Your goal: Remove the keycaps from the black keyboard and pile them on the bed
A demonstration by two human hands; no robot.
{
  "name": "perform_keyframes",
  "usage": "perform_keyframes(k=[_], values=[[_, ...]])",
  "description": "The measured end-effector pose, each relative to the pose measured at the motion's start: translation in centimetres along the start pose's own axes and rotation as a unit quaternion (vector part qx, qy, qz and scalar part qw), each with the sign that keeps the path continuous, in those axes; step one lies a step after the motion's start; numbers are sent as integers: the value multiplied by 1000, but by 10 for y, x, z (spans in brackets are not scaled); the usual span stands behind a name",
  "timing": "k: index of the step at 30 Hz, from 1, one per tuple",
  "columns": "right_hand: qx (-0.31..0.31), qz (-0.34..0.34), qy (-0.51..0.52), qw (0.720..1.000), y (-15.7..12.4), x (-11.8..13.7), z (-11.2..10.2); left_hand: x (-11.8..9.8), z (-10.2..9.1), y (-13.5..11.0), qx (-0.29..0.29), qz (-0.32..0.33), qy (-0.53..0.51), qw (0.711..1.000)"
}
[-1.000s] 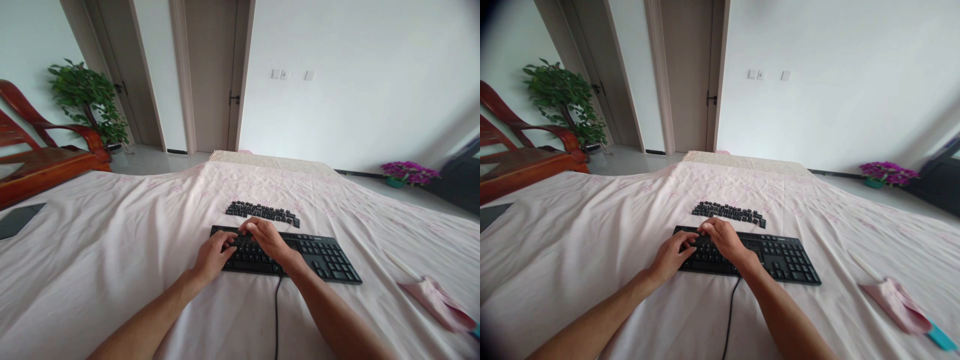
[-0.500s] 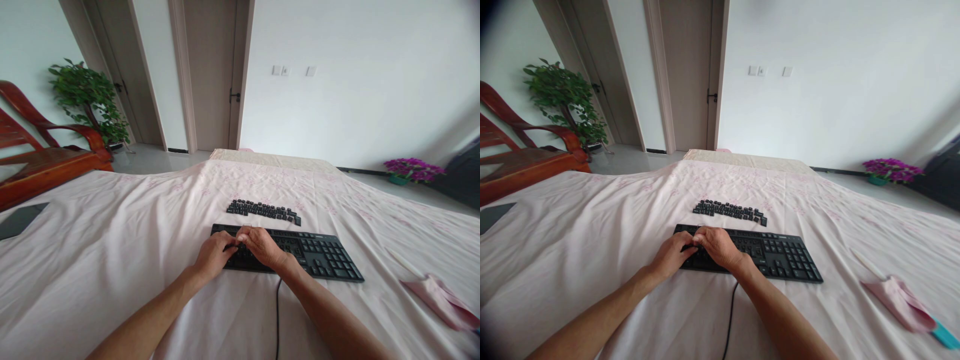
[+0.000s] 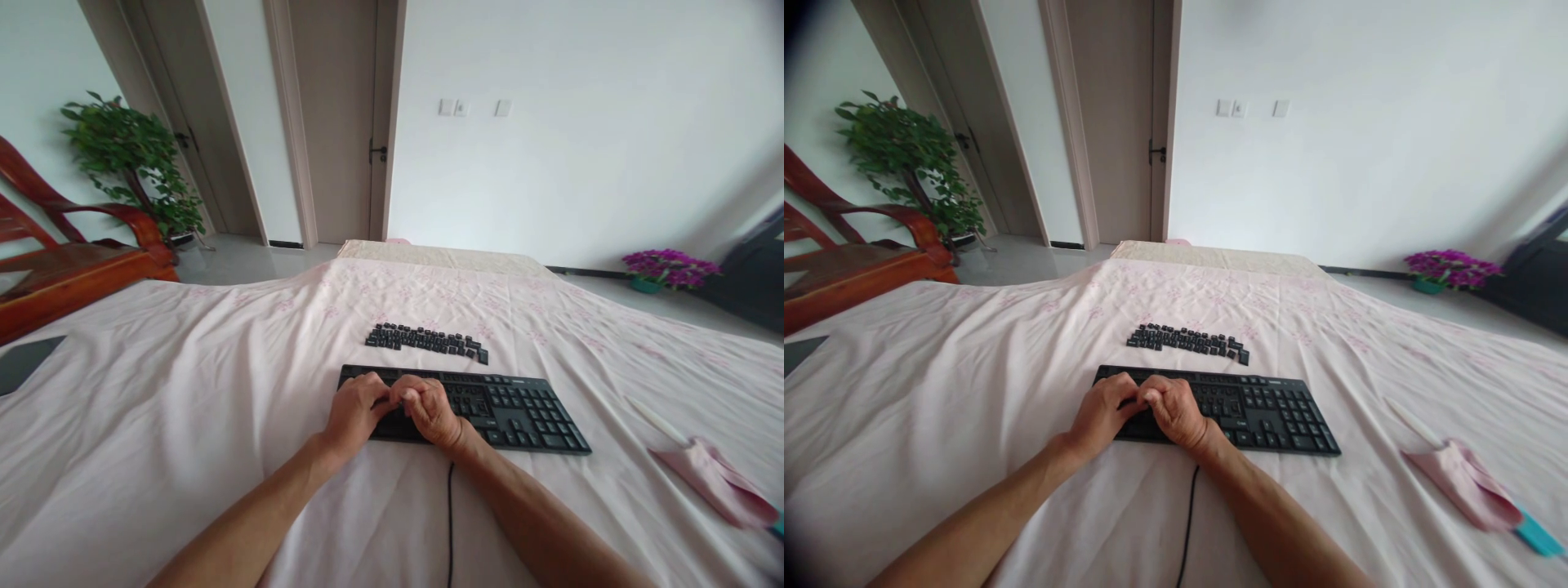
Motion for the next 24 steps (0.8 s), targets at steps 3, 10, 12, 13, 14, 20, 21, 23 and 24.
perform_keyframes(k=[3, 10, 12, 13, 14, 20, 21, 23, 24], values=[[-30, 2, 4, 1000, -2, -1, -4, -2, 0, -1, -10, 8, -63, 998], [-32, -46, -102, 993, 3, 16, -8, 13, 2, 2, -22, -53, -207, 977], [-30, -54, -156, 986, 4, 21, -8, 19, 5, 1, -18, -85, -241, 967], [-30, -57, -176, 982, 5, 23, -8, 22, 6, 1, -18, -98, -252, 962], [-32, -57, -190, 980, 6, 24, -8, 24, 8, 1, -21, -109, -261, 959], [-22, 57, -239, 969, 15, 10, -13, 36, 9, -1, -72, -126, -339, 929], [-9, 79, -246, 966, 15, 7, -12, 37, 9, -1, -77, -125, -349, 926], [20, 114, -260, 959, 16, 2, -9, 38, 8, -1, -80, -123, -359, 922], [33, 127, -267, 955, 16, 0, -7, 38, 8, -1, -80, -121, -361, 921]])
Point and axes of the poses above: each hand's wrist, its own y-axis towards the middle knuckle, its own z-axis out of the palm, x = y × z, the point moved 6 cm from there along y, towards the middle knuckle, and after that the axes turned 4 degrees about x, right-handed, at the moved point
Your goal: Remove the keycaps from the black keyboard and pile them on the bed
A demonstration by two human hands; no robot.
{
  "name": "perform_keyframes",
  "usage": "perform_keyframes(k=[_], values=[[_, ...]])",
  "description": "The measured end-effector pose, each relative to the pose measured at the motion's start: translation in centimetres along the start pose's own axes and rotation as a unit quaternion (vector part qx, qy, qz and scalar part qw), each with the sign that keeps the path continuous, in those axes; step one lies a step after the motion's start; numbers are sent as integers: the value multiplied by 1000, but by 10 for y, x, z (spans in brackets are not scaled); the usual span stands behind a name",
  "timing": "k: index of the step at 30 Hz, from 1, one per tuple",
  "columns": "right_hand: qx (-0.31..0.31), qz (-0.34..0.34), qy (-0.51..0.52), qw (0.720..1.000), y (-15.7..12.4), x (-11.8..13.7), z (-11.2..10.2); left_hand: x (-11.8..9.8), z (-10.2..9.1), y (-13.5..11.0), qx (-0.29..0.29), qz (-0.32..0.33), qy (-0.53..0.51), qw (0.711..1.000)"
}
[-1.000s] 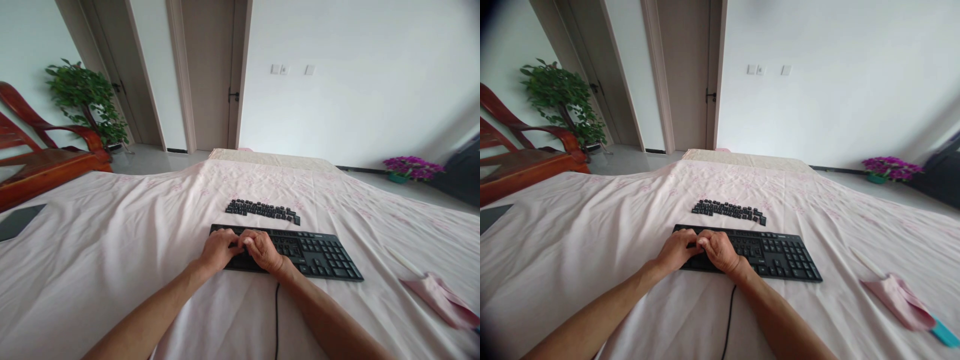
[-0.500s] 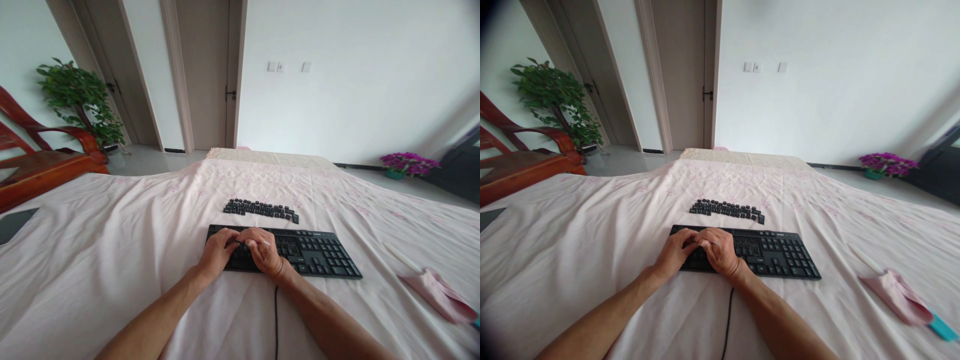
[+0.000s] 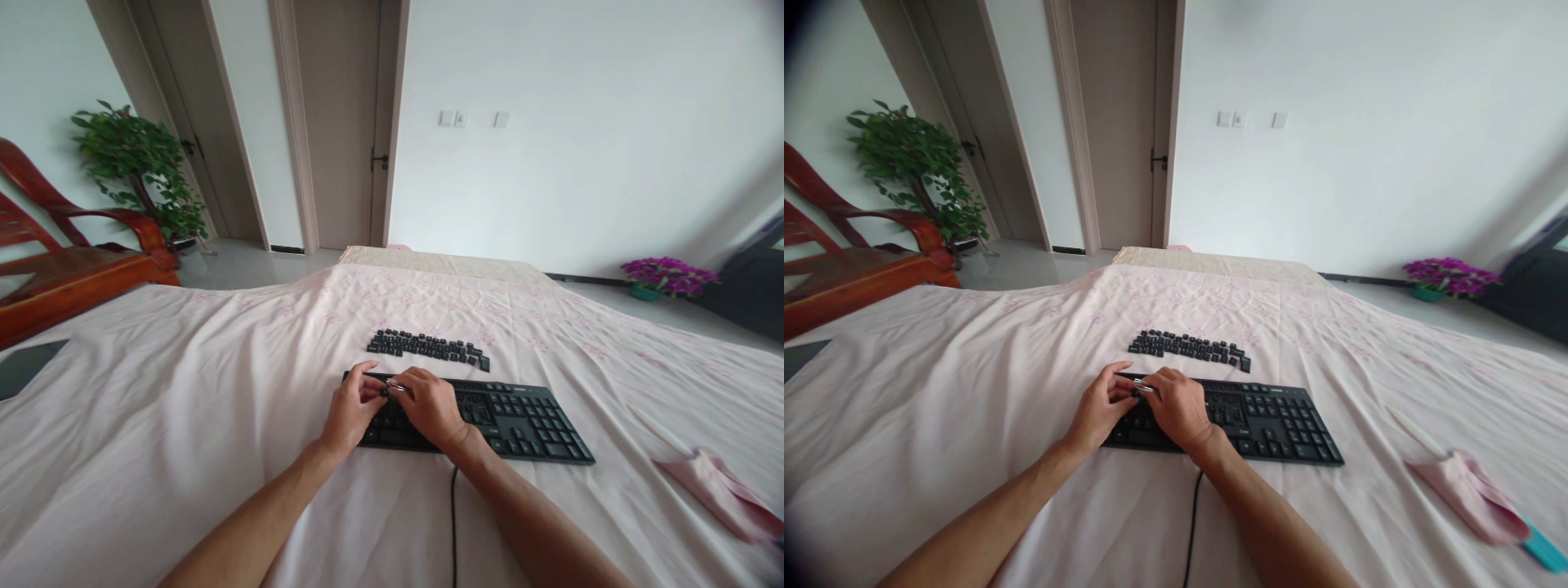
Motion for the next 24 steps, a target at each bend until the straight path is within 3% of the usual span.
perform_keyframes(k=[8, 14, 17, 24], values=[[52, 64, -12, 997, 5, -8, 5, -5, 1, 0, 17, -3, 9, 1000], [37, 175, -54, 982, 31, -56, -13, -9, 1, 0, 9, 1, 52, 999], [54, 228, -91, 968, 46, -79, -12, -9, 1, 0, 11, 8, 68, 998], [80, 245, -117, 959, 64, -90, 5, -6, 1, 0, 16, 10, 76, 997]])
Point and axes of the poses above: each hand's wrist, its own y-axis towards the middle knuckle, its own z-axis out of the palm, x = y × z, the point moved 6 cm from there along y, towards the middle knuckle, and after that the axes turned 4 degrees about x, right-handed, at the moved point
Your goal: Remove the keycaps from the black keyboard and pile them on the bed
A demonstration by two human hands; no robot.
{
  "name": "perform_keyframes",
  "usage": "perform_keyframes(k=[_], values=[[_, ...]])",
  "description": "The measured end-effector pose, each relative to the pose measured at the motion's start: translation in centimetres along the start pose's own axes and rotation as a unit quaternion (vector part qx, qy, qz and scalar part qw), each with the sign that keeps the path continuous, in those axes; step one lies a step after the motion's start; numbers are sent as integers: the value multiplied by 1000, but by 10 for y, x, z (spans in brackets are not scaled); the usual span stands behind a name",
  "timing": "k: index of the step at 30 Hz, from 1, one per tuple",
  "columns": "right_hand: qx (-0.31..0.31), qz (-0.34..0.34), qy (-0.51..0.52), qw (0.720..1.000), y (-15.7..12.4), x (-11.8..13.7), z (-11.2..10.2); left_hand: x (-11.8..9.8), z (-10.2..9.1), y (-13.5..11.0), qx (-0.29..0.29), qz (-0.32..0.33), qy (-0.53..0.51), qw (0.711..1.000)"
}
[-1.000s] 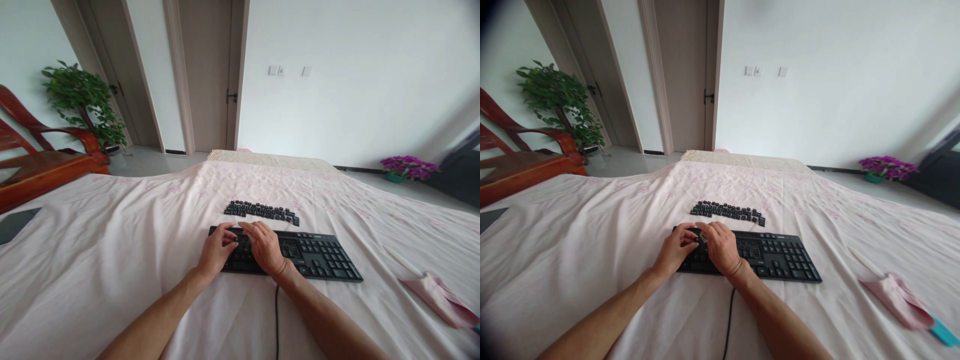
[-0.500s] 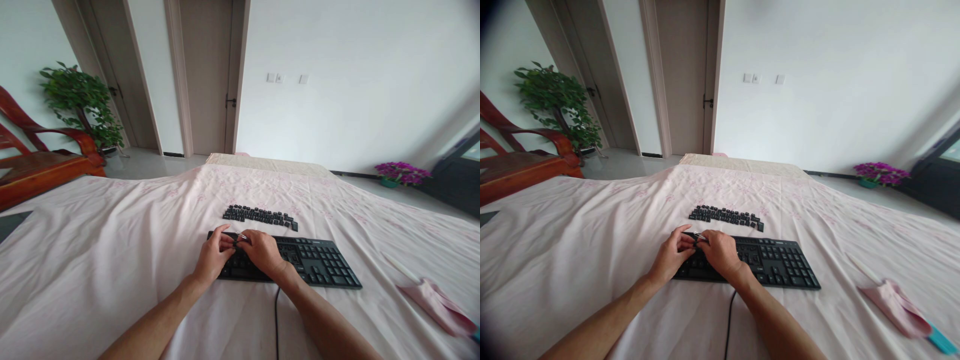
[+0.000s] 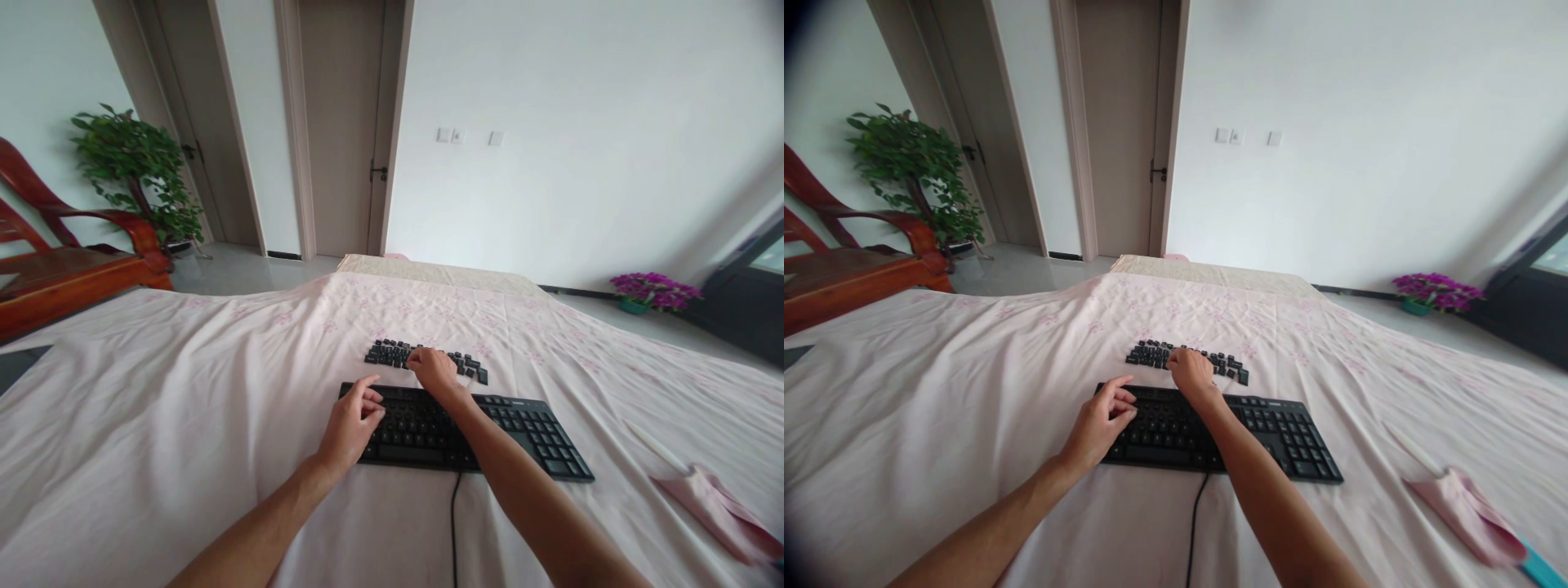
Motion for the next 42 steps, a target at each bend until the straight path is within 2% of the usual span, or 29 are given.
perform_keyframes(k=[13, 21, 24, 27, 29, 32, 37, 42], values=[[-8, -2, -5, 1000, 9, 0, 8, 0, -1, 1, -1, 4, 16, 1000], [-29, -16, 24, 999, -4, 1, -6, -3, 0, 0, 2, 5, 17, 1000], [-28, -66, 71, 995, -16, 8, -21, -4, 0, 0, 4, 7, 16, 1000], [-31, -172, 147, 974, -37, 20, -39, -4, 1, -1, 7, 4, 16, 1000], [-33, -194, 166, 966, -52, 23, -46, -4, 2, 0, 11, 10, 20, 1000], [12, -206, 253, 945, -70, 25, -41, -4, 5, 0, 19, 22, 31, 999], [104, -167, 364, 910, -85, 22, -19, -7, 7, -2, 35, 39, 51, 997], [99, -181, 341, 917, -92, 22, -17, -13, 10, -5, 62, 56, 82, 993]])
Point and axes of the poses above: each hand's wrist, its own y-axis towards the middle knuckle, its own z-axis out of the palm, x = y × z, the point moved 6 cm from there along y, towards the middle knuckle, and after that the axes turned 4 degrees about x, right-handed, at the moved point
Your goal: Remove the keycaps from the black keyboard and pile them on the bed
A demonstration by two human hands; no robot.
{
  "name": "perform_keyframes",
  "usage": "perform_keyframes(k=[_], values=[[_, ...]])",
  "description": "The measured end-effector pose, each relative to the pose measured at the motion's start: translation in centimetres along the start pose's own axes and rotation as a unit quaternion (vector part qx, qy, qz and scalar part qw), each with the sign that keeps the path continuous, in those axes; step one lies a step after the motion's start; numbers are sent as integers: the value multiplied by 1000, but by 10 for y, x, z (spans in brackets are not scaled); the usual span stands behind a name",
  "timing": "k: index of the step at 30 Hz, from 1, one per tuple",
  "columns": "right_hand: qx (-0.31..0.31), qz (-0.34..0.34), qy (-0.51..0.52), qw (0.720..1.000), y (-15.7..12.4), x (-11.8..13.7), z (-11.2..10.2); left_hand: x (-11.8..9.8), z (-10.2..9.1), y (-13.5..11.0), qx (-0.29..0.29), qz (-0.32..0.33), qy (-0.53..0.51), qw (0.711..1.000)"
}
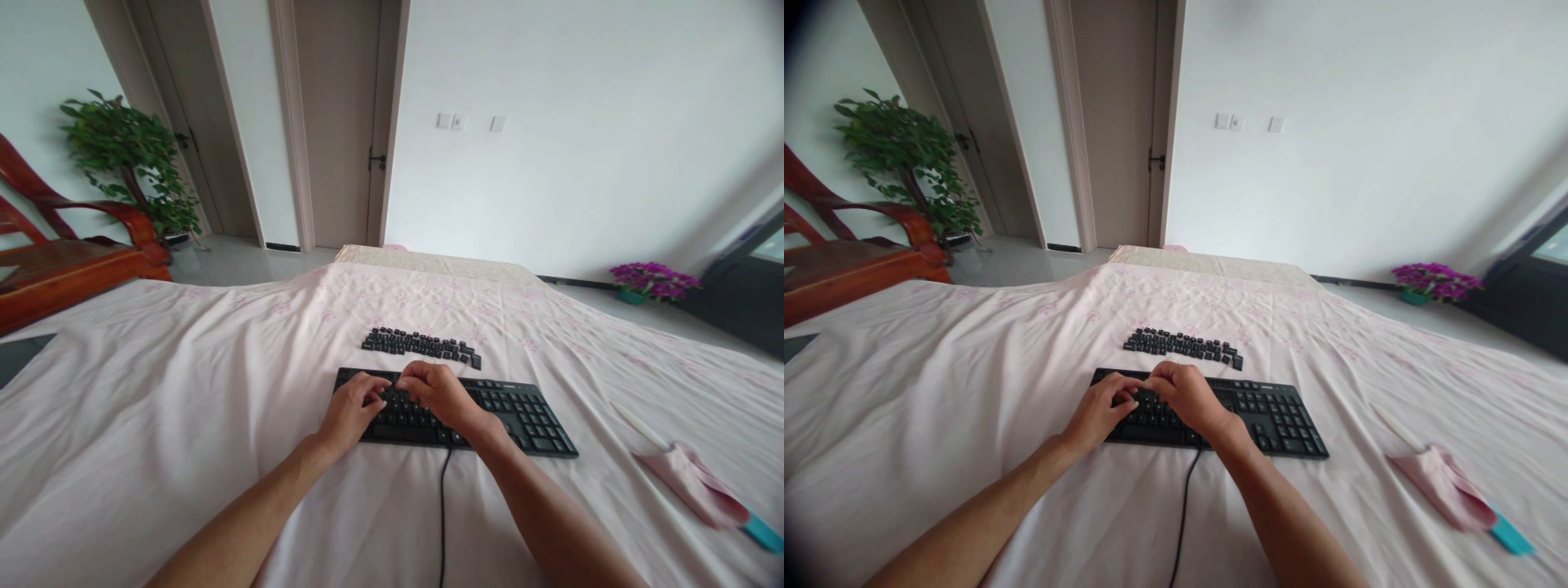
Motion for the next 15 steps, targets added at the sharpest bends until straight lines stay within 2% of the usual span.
perform_keyframes(k=[4, 9, 15], values=[[5, -13, -27, 1000, -3, 5, 3, -3, 1, -1, 15, 7, 23, 1000], [-34, -40, -34, 998, -6, 17, 0, -3, 1, -1, 19, 5, 27, 999], [-13, -63, -84, 994, -7, 23, 7, -5, 1, -1, 21, 10, 43, 999]])
Point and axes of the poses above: each hand's wrist, its own y-axis towards the middle knuckle, its own z-axis out of the palm, x = y × z, the point moved 6 cm from there along y, towards the middle knuckle, and after that the axes turned 4 degrees about x, right-handed, at the moved point
